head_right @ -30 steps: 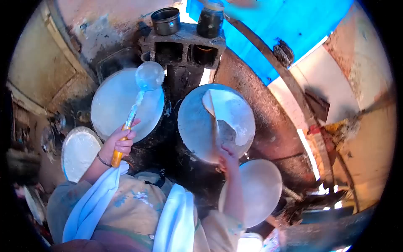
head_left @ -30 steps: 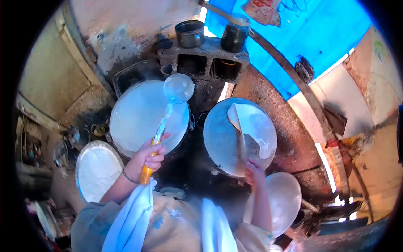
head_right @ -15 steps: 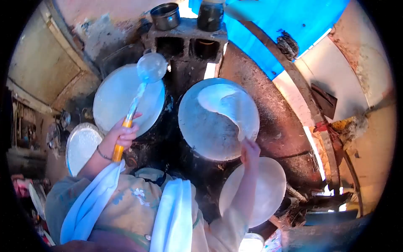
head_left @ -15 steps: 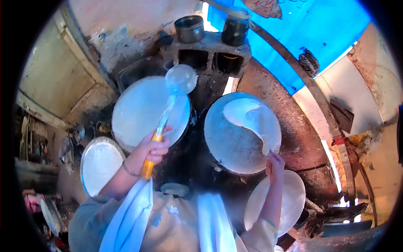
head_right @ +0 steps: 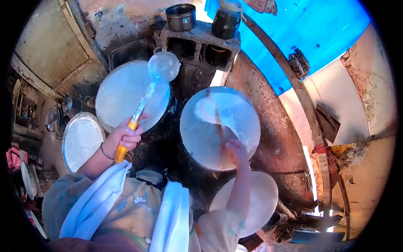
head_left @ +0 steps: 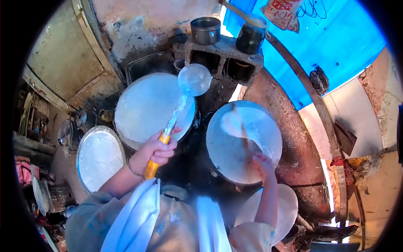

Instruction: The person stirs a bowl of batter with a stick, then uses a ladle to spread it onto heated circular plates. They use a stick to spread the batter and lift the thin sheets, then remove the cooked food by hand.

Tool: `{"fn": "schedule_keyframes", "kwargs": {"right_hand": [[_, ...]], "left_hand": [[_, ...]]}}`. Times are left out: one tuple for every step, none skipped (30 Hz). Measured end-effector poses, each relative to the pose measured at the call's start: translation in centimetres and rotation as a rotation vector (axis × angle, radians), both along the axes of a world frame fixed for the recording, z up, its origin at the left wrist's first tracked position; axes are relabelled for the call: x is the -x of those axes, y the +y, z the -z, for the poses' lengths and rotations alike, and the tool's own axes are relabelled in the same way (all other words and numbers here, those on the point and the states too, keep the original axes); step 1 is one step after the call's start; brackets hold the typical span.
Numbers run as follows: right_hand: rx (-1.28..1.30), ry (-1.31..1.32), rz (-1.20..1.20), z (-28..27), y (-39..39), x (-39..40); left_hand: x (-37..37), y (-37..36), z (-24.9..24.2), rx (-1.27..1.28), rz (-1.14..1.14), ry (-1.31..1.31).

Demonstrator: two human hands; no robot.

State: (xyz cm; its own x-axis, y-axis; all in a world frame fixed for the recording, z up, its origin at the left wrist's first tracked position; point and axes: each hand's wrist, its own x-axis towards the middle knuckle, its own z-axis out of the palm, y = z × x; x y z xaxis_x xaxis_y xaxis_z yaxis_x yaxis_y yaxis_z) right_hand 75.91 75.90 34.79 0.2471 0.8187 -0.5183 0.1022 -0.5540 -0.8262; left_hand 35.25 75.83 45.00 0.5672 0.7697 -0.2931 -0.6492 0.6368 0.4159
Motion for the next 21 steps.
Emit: {"fn": "schedule_keyframes", "kwargs": {"right_hand": [[0.06,0.088,-0.044,-1.2,-1.4,0.9],[0.051,0.249,-0.057,0.7,-3.2,-0.3],[0.029,0.25,-0.043,0.4,-4.0,-1.2],[-0.041,0.32,-0.156,-0.1,-4.8,-2.3],[-0.1,0.393,-0.274,-0.5,-5.4,-3.3],[-0.1,0.266,-0.152,0.6,-4.2,-4.9],[-0.089,0.137,-0.038,1.9,-2.2,-5.9],[-0.114,0.18,0.061,0.2,-0.4,-4.6],[-0.144,0.214,0.157,-1.5,1.1,-3.2],[-0.126,0.209,0.138,-1.6,1.2,-2.3],[-0.079,0.173,0.058,-1.3,1.1,-1.2],[-0.043,0.151,-0.011,-0.9,1.2,0.0],[-0.036,0.176,-0.008,-0.4,-0.1,0.4],[-0.028,0.231,-0.153,-0.2,-2.7,-0.1],[-0.037,0.28,-0.293,-0.1,-4.2,-1.0],[-0.047,0.287,-0.282,-0.3,-4.8,-2.3],[-0.073,0.282,-0.283,-0.5,-5.5,-4.0],[-0.094,0.277,-0.286,-0.5,-5.9,-5.0],[-0.088,0.276,-0.286,-0.2,-4.9,-5.3],[-0.083,0.234,-0.196,0.2,-2.7,-5.4],[-0.077,0.186,-0.112,0.3,-0.5,-5.4]], "left_hand": [[0.2,-0.3,0.4,-0.013,0.009,0.004],[0.8,-0.5,1.1,-0.02,0.02,-0.053],[1.3,-0.5,1.4,-0.027,0.031,-0.112],[1.8,-0.6,1.4,-0.046,0.037,-0.082],[1.8,-0.4,1.2,-0.047,0.039,-0.078],[2.0,-0.4,1.0,-0.027,0.021,-0.069],[2.2,-0.6,0.9,0.002,-0.006,-0.061],[2.1,-0.3,1.5,-0.029,0.003,-0.094],[1.7,-0.3,1.2,-0.012,-0.018,-0.1],[1.2,-0.2,0.7,-0.023,-0.051,-0.096],[0.9,-0.4,0.4,-0.035,-0.076,-0.081],[1.1,-0.5,0.7,-0.035,-0.064,-0.092],[1.1,-1.0,0.3,-0.01,-0.089,-0.067],[1.6,-1.6,0.9,-0.003,-0.088,-0.07],[1.9,-1.7,1.4,-0.009,-0.082,-0.078],[2.1,-1.9,1.4,-0.017,-0.069,-0.07],[2.3,-2.4,1.3,0.014,-0.093,-0.049],[2.4,-2.7,1.2,0.049,-0.12,-0.029],[2.3,-2.7,1.3,0.055,-0.12,-0.03],[2.2,-2.7,1.4,0.054,-0.12,-0.032],[1.8,-2.6,1.5,0.055,-0.126,-0.038]]}}
